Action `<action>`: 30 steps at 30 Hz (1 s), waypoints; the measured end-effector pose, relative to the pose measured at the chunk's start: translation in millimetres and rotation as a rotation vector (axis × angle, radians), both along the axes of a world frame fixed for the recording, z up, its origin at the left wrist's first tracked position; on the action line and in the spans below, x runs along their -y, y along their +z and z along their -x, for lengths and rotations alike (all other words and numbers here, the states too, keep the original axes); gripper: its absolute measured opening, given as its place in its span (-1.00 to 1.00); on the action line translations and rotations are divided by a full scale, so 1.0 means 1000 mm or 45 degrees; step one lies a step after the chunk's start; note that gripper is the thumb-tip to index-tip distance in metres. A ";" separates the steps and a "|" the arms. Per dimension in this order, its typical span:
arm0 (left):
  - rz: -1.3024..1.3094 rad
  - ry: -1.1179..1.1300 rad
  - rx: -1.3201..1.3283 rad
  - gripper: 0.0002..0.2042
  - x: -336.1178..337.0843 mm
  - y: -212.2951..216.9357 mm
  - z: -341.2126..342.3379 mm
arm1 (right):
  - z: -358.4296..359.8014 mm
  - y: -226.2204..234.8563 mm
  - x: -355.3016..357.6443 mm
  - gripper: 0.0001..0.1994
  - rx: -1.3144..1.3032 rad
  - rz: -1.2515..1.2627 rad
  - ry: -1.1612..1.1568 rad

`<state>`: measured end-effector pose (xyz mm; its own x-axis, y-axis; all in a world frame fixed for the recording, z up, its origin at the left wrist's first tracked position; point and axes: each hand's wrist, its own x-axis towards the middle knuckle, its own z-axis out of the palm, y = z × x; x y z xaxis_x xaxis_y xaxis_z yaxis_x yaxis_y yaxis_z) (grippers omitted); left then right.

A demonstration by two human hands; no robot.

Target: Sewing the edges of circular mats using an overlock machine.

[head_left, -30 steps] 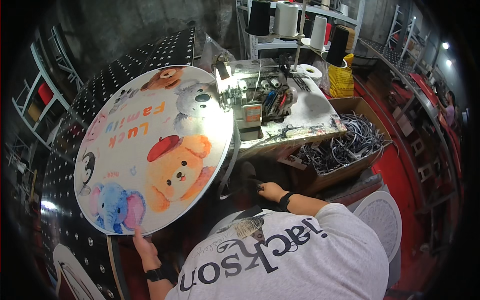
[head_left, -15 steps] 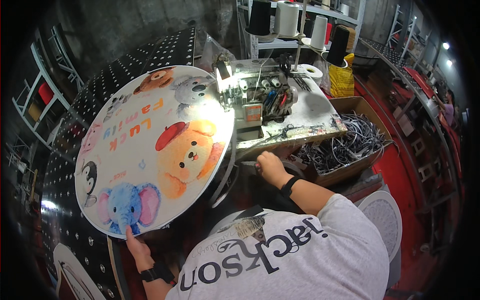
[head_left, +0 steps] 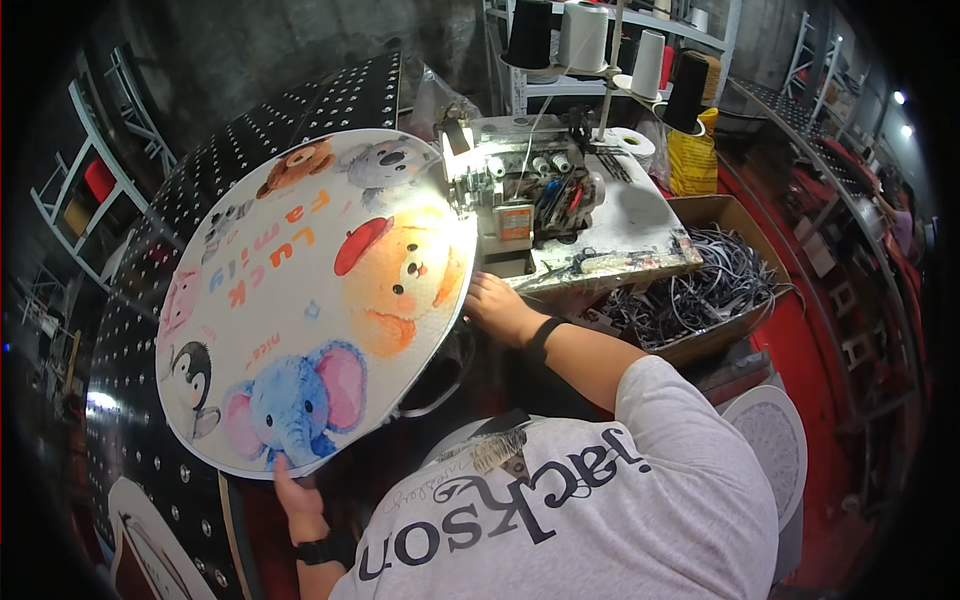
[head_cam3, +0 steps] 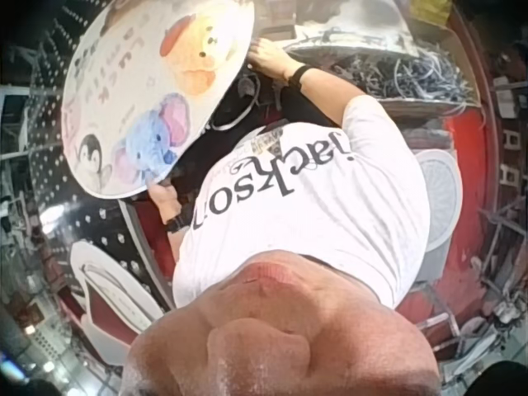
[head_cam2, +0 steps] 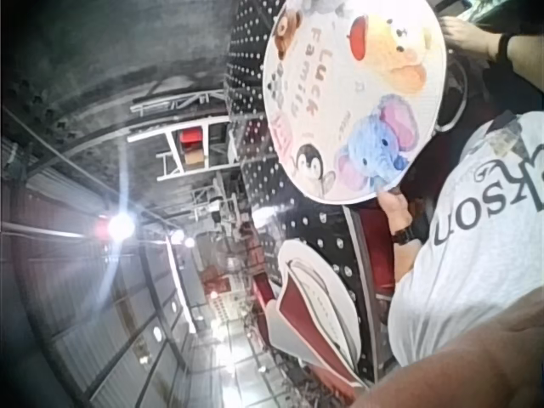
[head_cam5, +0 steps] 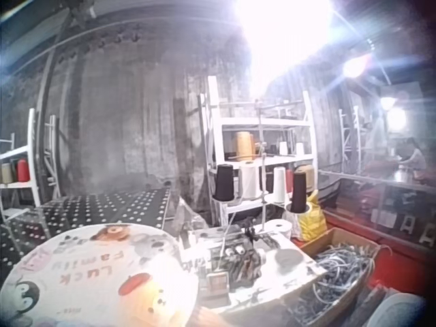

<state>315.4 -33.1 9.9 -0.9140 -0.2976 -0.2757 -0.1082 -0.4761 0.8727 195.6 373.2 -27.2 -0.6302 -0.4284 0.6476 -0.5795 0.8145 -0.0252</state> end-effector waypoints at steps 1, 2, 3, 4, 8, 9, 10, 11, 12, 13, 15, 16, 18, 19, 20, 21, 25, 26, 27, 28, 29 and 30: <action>-0.089 0.148 0.002 -0.60 0.006 0.005 0.007 | 0.000 0.000 0.001 -0.88 0.000 0.001 0.003; -0.061 0.204 0.052 -0.59 0.014 0.009 0.010 | -0.001 0.001 0.002 -0.88 0.084 0.019 0.015; -0.060 0.204 0.052 -0.59 0.015 0.005 0.010 | -0.003 0.002 0.003 -0.88 0.170 0.037 0.025; 0.032 0.195 0.031 -0.59 0.015 0.000 0.011 | -0.007 0.003 0.005 -0.88 0.168 0.037 0.028; 0.075 0.113 -0.010 -0.60 0.004 -0.014 0.003 | -0.030 0.005 0.014 -0.82 0.301 0.173 0.084; 0.063 0.104 -0.015 -0.60 -0.001 -0.017 0.001 | -0.035 0.005 0.015 -0.80 0.324 0.202 0.067; 0.079 0.052 -0.032 -0.60 -0.007 -0.015 -0.002 | -0.039 0.006 0.016 -0.79 0.374 0.227 0.041; 0.079 0.050 -0.031 -0.60 -0.011 -0.017 -0.005 | -0.044 0.008 0.017 -0.79 0.375 0.227 0.039; 0.078 0.015 -0.037 -0.60 -0.014 -0.019 -0.007 | -0.050 0.010 0.018 -0.79 0.448 0.276 0.013; 0.078 -0.021 -0.043 -0.60 -0.018 -0.021 -0.010 | -0.054 0.011 0.018 -0.80 0.520 0.327 -0.016; 0.057 -0.050 -0.021 -0.62 -0.021 -0.019 -0.014 | -0.060 0.008 0.016 -0.81 0.565 0.367 -0.020; 0.107 -0.149 0.007 -0.63 -0.019 -0.016 -0.015 | -0.064 0.008 0.016 -0.80 0.604 0.405 -0.047; 0.150 -0.222 0.044 -0.64 0.003 -0.032 -0.014 | -0.071 0.005 0.015 -0.78 0.699 0.433 -0.092; 0.000 -0.082 -0.062 -0.62 0.003 -0.027 -0.009 | -0.075 0.003 0.016 -0.78 0.699 0.430 -0.096; -0.015 0.042 -0.072 -0.61 0.005 -0.017 -0.004 | -0.079 0.001 0.016 -0.77 0.691 0.461 -0.095; -0.031 0.166 -0.081 -0.60 0.011 -0.011 0.002 | -0.083 -0.001 0.016 -0.77 0.683 0.492 -0.094; 0.109 0.168 -0.042 -0.59 0.013 -0.015 0.001 | -0.091 -0.007 0.014 -0.76 0.707 0.487 -0.040; 0.078 0.111 -0.065 -0.57 0.013 -0.022 -0.001 | -0.092 -0.006 0.014 -0.76 0.706 0.486 -0.039; 0.077 0.112 -0.066 -0.57 0.010 -0.024 -0.004 | -0.093 -0.004 0.014 -0.76 0.786 0.501 -0.069; 0.088 0.072 -0.061 -0.57 0.006 -0.026 -0.007 | -0.095 -0.003 0.014 -0.77 0.866 0.517 -0.101; 0.098 0.032 -0.057 -0.58 0.001 -0.027 -0.010 | -0.096 -0.005 0.014 -0.77 0.865 0.518 -0.102; 0.077 -0.011 -0.074 -0.59 -0.004 -0.026 -0.012 | -0.096 -0.008 0.014 -0.77 0.908 0.509 -0.103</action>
